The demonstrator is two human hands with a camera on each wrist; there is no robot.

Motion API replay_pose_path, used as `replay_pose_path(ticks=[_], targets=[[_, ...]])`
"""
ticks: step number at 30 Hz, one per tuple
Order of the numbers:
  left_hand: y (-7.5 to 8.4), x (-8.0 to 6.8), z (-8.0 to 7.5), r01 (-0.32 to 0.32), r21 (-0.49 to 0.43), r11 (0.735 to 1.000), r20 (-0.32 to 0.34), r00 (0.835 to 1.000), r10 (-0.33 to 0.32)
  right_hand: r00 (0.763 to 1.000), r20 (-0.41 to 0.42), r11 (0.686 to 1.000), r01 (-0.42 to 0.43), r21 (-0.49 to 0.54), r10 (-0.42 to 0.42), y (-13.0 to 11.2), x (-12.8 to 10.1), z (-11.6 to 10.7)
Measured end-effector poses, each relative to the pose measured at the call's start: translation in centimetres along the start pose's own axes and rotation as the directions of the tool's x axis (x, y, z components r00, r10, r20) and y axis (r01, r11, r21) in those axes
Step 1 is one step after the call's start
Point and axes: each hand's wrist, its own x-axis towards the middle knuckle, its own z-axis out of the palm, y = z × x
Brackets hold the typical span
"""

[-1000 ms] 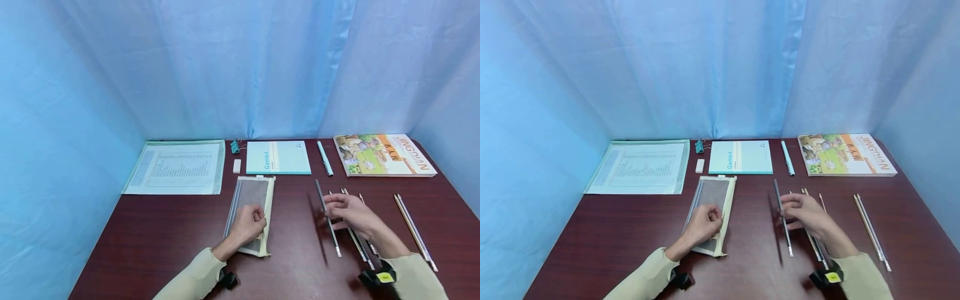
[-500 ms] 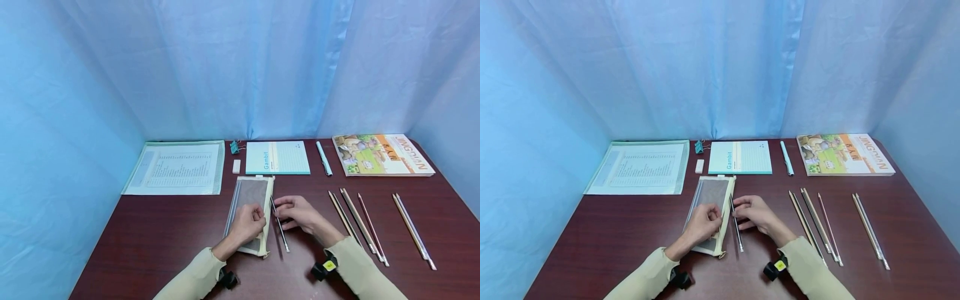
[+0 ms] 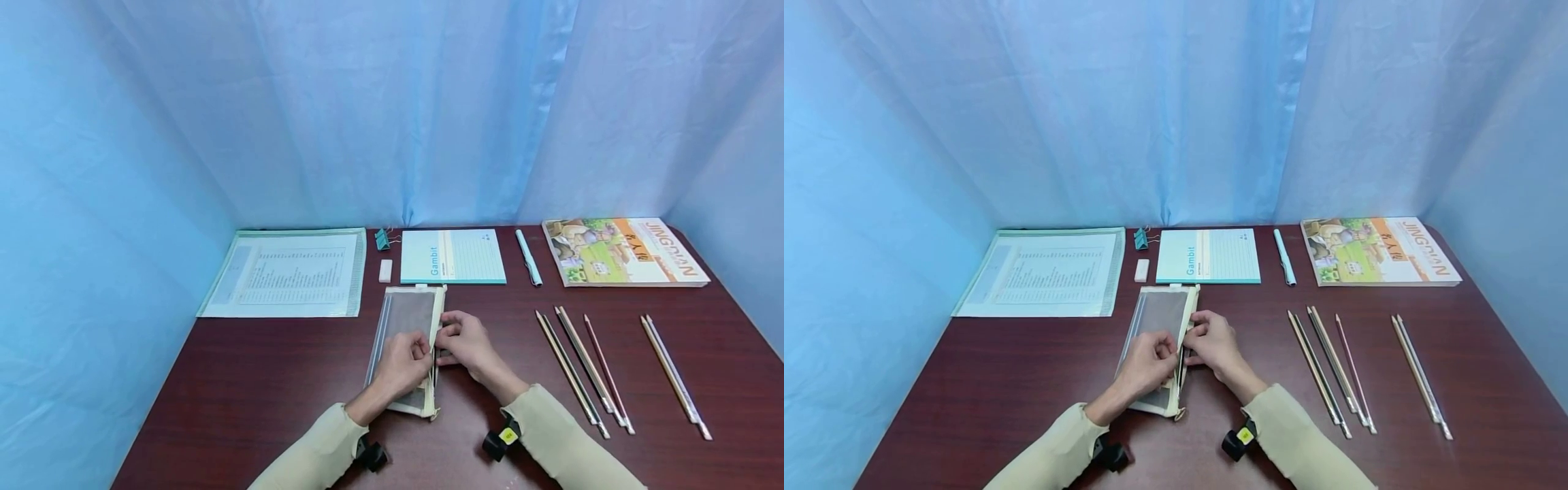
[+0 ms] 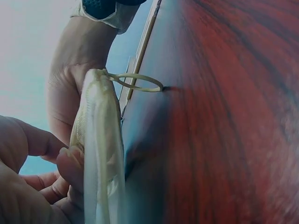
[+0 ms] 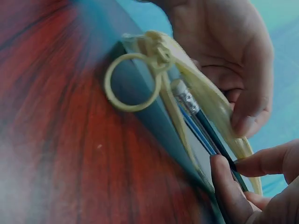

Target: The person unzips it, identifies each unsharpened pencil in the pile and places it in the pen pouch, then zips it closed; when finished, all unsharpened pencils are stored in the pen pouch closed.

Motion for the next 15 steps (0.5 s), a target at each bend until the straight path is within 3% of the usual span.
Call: replay_pose_path(ticks=[9,15], targets=[[-0.1,-0.1,0.1,0.002,-0.002,1.000,0.000,1.000,-0.002,0.999,0.040,0.998,0.032,-0.059,-0.030,0.0,-1.4,-1.1],[0.0,-0.2,0.0,-0.003,-0.015,1.000,0.000,1.000,0.003,0.992,0.034,0.983,0.125,-0.138,-0.121,-0.9,-2.8,-5.4]])
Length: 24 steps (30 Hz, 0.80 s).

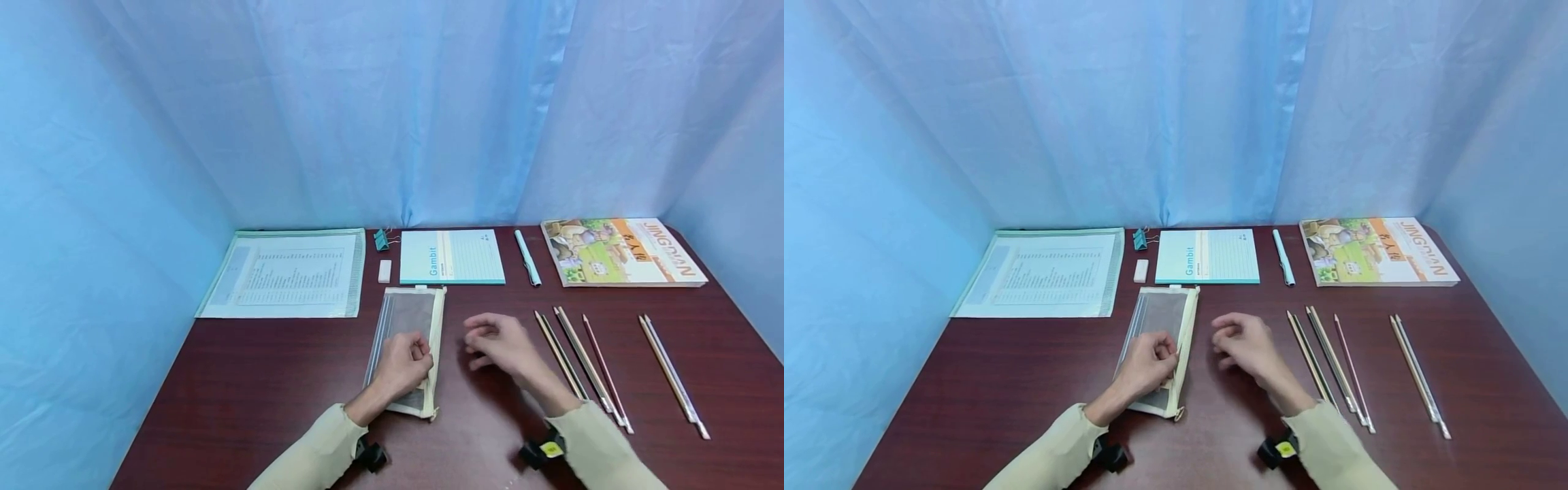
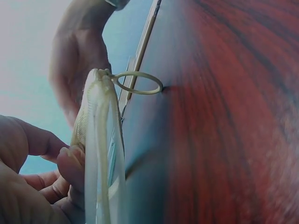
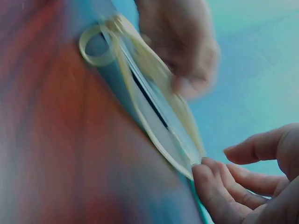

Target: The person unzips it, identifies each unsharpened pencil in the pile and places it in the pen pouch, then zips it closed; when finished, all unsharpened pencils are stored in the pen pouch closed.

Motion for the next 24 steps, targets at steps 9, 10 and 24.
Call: replay_pose_path(ticks=[9,10,24], targets=[[0.0,0.0,0.0,0.018,-0.006,1.000,0.006,1.000,-0.018,0.982,-0.162,0.903,0.015,-0.430,-0.094,0.4,-1.8,-11.4],[0.1,0.0,0.0,0.020,-0.004,1.000,0.008,1.000,-0.020,0.982,-0.170,0.890,-0.004,-0.455,-0.082,0.6,-2.0,-12.3],[-0.3,0.1,0.2,-0.009,0.006,1.000,-0.006,1.000,0.009,0.984,-0.145,0.617,-0.050,-0.785,-0.104,3.4,-2.0,-15.5]])
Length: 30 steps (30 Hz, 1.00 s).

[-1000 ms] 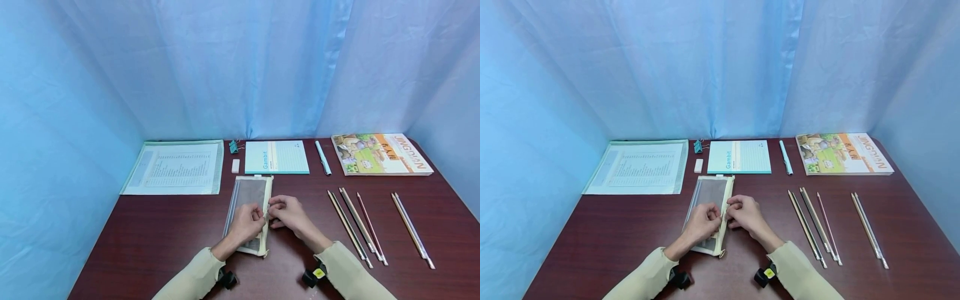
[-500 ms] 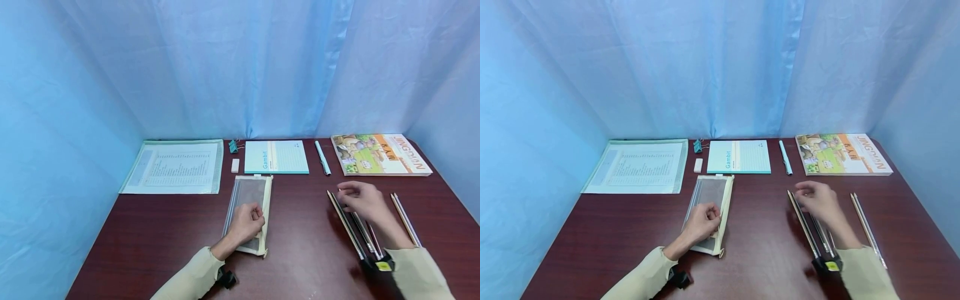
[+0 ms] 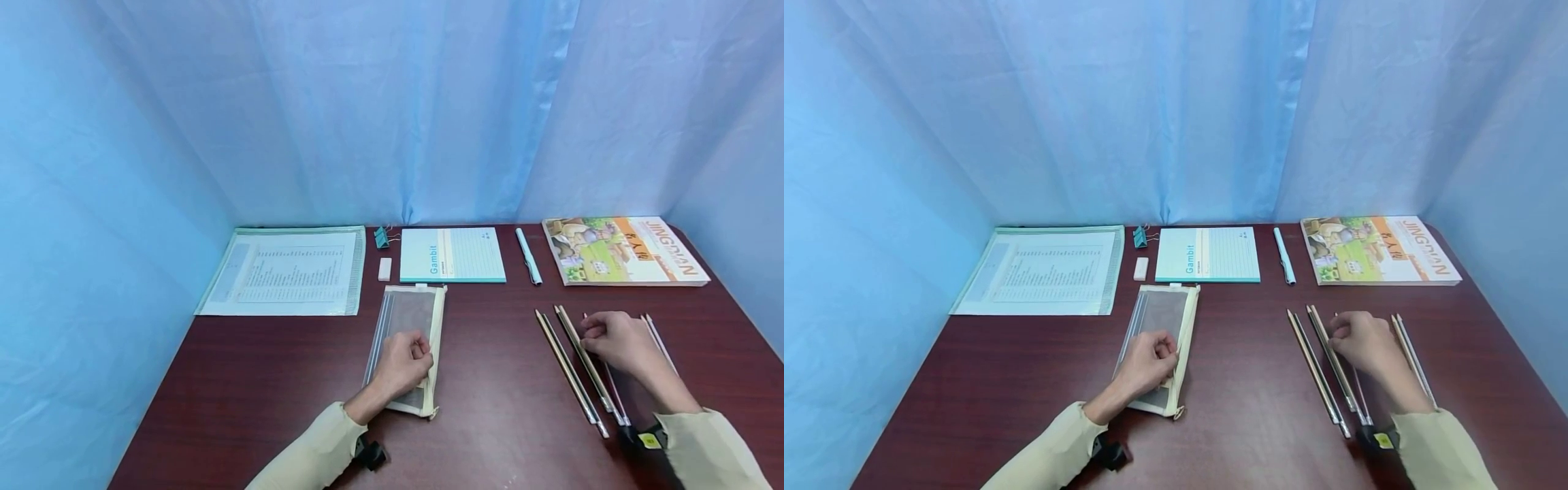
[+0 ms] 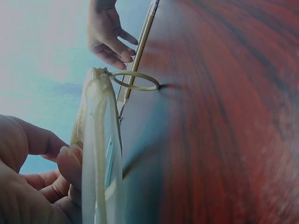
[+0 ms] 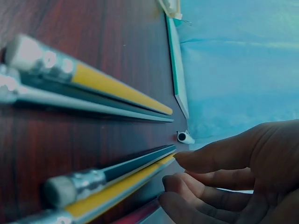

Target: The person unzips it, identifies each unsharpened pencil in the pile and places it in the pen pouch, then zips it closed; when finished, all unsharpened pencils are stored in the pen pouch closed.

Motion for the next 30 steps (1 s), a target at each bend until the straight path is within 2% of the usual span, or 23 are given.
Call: replay_pose_path(ticks=[17,22,26,30], targets=[[-0.1,0.0,0.0,-0.007,-0.012,1.000,-0.001,1.000,0.007,0.999,-0.029,0.996,-0.019,-0.093,0.017,-1.4,0.3,0.7],[-0.1,0.0,0.0,-0.012,-0.019,1.000,-0.002,1.000,0.012,0.999,-0.007,0.992,-0.039,-0.121,0.039,-1.7,0.4,0.8],[0.0,0.0,0.0,-0.013,-0.016,1.000,-0.002,1.000,0.013,0.997,0.021,0.992,-0.070,-0.104,0.073,-1.9,0.5,0.2],[0.0,0.0,-0.1,-0.013,-0.019,1.000,0.001,1.000,0.013,0.996,0.011,0.995,-0.086,-0.052,0.087,-1.9,0.4,-0.9]])
